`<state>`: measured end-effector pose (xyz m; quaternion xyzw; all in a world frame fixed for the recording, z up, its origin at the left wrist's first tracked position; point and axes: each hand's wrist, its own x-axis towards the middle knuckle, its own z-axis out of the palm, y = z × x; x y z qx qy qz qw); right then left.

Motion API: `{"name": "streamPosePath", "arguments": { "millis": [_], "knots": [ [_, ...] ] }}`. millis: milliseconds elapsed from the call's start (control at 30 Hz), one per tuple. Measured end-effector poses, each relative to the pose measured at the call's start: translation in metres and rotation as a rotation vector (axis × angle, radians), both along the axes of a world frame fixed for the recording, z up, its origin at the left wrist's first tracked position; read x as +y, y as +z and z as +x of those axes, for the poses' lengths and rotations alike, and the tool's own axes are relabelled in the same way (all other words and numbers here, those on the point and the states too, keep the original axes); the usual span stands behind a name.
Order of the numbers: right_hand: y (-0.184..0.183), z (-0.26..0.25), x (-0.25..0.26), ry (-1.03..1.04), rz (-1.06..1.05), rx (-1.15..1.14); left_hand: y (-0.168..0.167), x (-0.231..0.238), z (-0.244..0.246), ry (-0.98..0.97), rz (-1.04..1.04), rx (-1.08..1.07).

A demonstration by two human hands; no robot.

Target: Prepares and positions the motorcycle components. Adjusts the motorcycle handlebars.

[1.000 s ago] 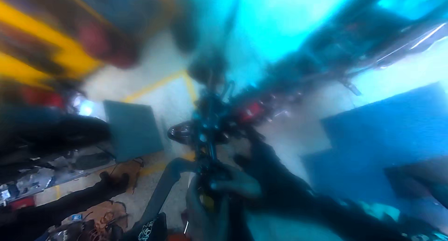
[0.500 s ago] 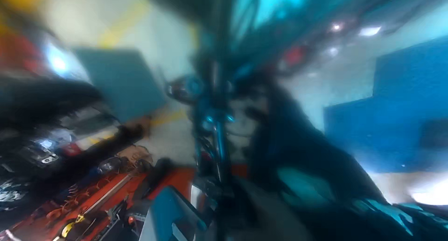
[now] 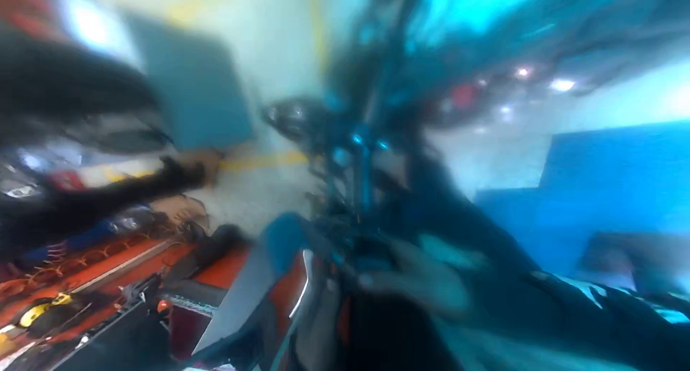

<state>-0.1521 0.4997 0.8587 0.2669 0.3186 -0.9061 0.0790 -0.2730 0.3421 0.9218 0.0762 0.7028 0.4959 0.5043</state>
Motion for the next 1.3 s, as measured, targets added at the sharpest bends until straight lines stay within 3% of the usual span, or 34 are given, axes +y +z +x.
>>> {"name": "streamPosePath", "arguments": {
  "millis": [167, 367, 533, 667, 867, 1033, 1167, 1300],
  "knots": [
    [0.015, 0.000, 0.003, 0.042, 0.051, -0.114, -0.005, -0.044, 0.007, -0.065, 0.078, 0.103],
    [0.005, 0.002, -0.014, -0.015, 0.196, -0.200, -0.016, -0.069, 0.005, -0.071, 0.114, 0.032],
    [0.001, -0.001, -0.027, -0.136, 0.279, -0.205, -0.042, -0.022, 0.006, 0.081, 0.176, -0.082],
    [0.002, -0.002, -0.024, -0.154, 0.275, -0.095, -0.042, 0.022, 0.003, 0.049, 0.209, -0.126],
    [0.017, 0.001, -0.025, -0.137, 0.259, -0.135, -0.045, 0.025, -0.001, 0.028, 0.155, -0.076],
    [0.028, 0.012, -0.028, -0.134, 0.540, -0.191, -0.033, 0.028, -0.001, 0.001, 0.134, -0.082],
    [0.028, 0.013, -0.026, -0.178, 0.525, -0.241, -0.026, 0.029, -0.002, -0.011, 0.154, -0.138],
    [0.026, 0.010, -0.030, -0.207, 0.590, -0.243, -0.043, 0.020, -0.009, 0.007, 0.236, -0.235]
  ]
}}
